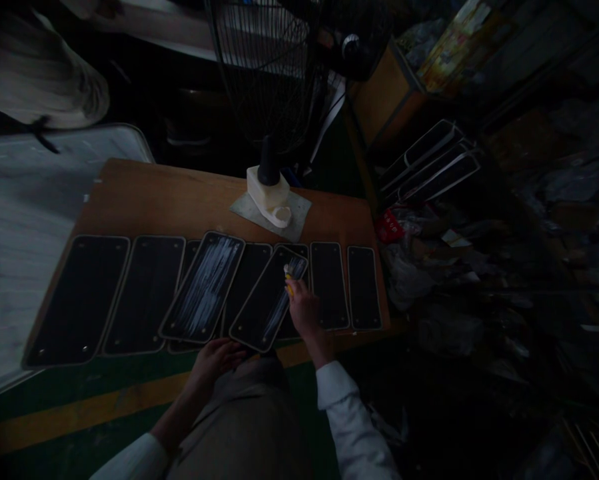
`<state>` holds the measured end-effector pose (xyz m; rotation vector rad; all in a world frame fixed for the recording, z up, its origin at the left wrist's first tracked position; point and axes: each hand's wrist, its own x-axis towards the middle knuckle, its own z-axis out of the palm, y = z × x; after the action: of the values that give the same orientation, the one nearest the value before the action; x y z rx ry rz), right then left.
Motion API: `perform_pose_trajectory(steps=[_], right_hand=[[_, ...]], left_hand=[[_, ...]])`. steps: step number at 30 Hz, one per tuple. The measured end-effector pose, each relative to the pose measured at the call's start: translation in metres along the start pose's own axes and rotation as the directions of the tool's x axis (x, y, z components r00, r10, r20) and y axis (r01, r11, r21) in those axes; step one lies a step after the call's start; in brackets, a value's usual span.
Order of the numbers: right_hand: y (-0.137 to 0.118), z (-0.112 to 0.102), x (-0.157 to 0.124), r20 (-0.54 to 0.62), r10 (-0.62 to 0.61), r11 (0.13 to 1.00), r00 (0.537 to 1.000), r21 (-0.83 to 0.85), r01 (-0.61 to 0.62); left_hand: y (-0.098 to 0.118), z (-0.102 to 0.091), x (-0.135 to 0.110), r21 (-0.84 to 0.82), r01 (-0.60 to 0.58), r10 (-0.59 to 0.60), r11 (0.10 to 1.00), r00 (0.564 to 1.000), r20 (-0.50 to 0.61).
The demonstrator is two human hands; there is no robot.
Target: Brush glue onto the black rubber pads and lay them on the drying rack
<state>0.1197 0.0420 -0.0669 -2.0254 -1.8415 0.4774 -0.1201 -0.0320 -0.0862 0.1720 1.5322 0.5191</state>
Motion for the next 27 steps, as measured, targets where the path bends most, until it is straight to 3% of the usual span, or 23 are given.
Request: perform_pose_trajectory(steps=[8, 11, 13, 16, 19, 22, 24, 27], right_hand=[[-0.049, 0.004, -0.114, 0.318, -0.083, 0.992, 0.944, 0.12, 0.047], [-0.06, -0.006, -0.127, 0.365, -0.104, 0.965, 0.925, 0.262, 0.005], [-0.057, -0.014, -0.114, 0.341, -0.103, 0.944, 0.934, 0.33, -0.017], [-0.04, -0.021, -0.068, 0.192, -0.052, 0.946, 0.98, 0.323, -0.013], [-0.022, -0.021, -0.014, 0.031, -0.037, 0.982, 0.999, 0.187, 0.031], [-0.014, -0.012, 0.022, -0.043, -0.045, 0.998, 0.998, 0.037, 0.047], [-0.015, -0.003, 0.029, -0.032, -0.041, 0.999, 0.999, -0.03, 0.04], [-0.025, 0.011, 0.01, 0.057, -0.055, 0.997, 0.997, -0.059, 0.058]], left_hand=[[-0.001, 0.0, 0.002, -0.05, -0.008, 0.006, 0.999, 0.999, -0.033], [-0.003, -0.001, 0.001, -0.051, -0.022, 0.02, 0.998, 0.999, -0.024], [-0.004, -0.002, 0.001, -0.047, -0.018, 0.016, 0.999, 0.999, -0.03], [-0.004, -0.002, 0.002, -0.05, -0.004, 0.003, 0.999, 0.999, -0.032], [-0.005, -0.002, 0.003, -0.064, -0.001, -0.002, 0.998, 0.999, -0.038], [-0.005, -0.003, 0.004, -0.077, -0.011, 0.008, 0.997, 0.999, -0.04], [-0.006, -0.003, 0.004, -0.082, -0.013, 0.01, 0.997, 0.999, -0.037], [-0.006, -0.005, 0.004, -0.08, -0.013, 0.011, 0.997, 1.0, -0.027]])
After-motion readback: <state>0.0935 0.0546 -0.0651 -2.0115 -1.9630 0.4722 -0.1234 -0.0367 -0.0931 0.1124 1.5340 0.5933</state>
